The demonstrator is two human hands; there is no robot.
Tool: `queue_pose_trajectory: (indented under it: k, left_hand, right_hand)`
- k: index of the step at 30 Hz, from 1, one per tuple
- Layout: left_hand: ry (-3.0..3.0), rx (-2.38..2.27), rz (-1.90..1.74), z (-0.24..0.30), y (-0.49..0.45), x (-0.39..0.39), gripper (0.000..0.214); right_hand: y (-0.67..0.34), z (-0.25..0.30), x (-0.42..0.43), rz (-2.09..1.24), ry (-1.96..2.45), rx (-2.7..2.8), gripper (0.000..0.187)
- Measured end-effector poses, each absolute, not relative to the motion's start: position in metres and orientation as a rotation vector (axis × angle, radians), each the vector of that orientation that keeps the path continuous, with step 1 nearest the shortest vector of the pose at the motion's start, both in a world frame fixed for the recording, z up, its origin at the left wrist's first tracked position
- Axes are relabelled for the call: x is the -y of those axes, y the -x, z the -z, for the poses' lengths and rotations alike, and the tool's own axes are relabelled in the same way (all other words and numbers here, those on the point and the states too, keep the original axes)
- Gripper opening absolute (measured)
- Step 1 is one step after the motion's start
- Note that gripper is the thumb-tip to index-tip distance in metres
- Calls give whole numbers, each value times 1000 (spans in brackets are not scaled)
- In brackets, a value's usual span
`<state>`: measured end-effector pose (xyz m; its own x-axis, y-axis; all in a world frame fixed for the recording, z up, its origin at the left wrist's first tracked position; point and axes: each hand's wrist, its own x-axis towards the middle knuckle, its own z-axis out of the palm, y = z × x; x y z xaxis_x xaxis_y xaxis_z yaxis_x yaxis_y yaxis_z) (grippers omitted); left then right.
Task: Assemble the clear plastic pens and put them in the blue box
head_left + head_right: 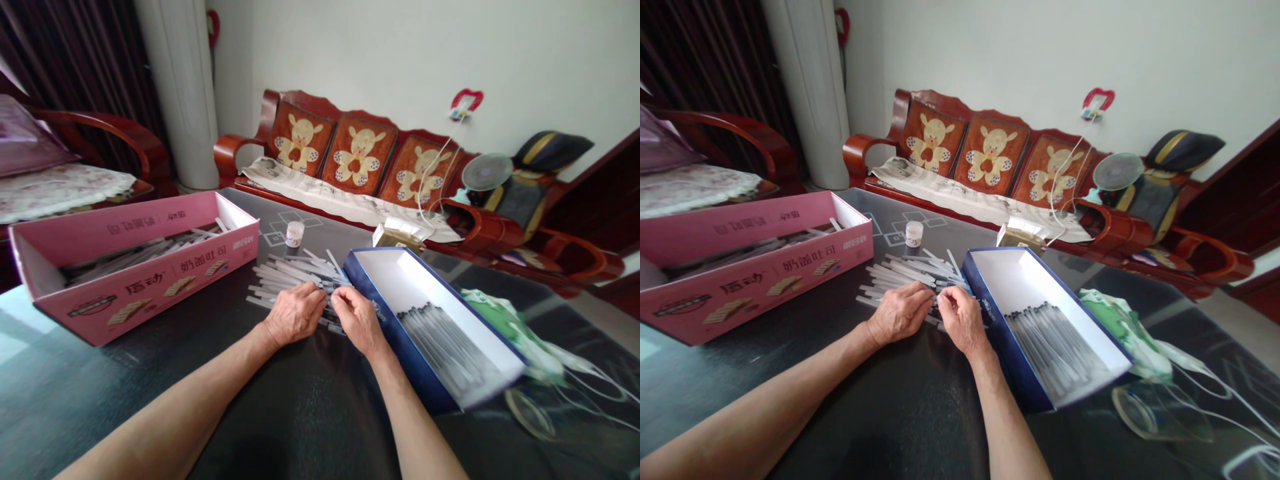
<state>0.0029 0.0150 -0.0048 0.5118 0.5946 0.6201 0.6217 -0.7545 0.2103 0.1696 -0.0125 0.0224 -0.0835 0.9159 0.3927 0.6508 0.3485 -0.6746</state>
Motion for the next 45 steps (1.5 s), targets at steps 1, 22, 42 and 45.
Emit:
queue_pose_trajectory:
  k: [1,22,42,45]
  left_hand:
    - [2700,1069,1074,5,-3,-15,27]
    - [2702,1035,1097,7,-1,-15,25]
    - [2654,930,1123,3,-2,-16,22]
    - [2554,893,1174,3,-3,-16,19]
  right_hand:
    - [-169,-22,12,-380,1393,1829,28]
    - [-171,-22,12,-403,1439,1801,33]
    - [-161,-15,12,-522,1533,1635,47]
    - [-156,-12,10,-731,1576,1450,49]
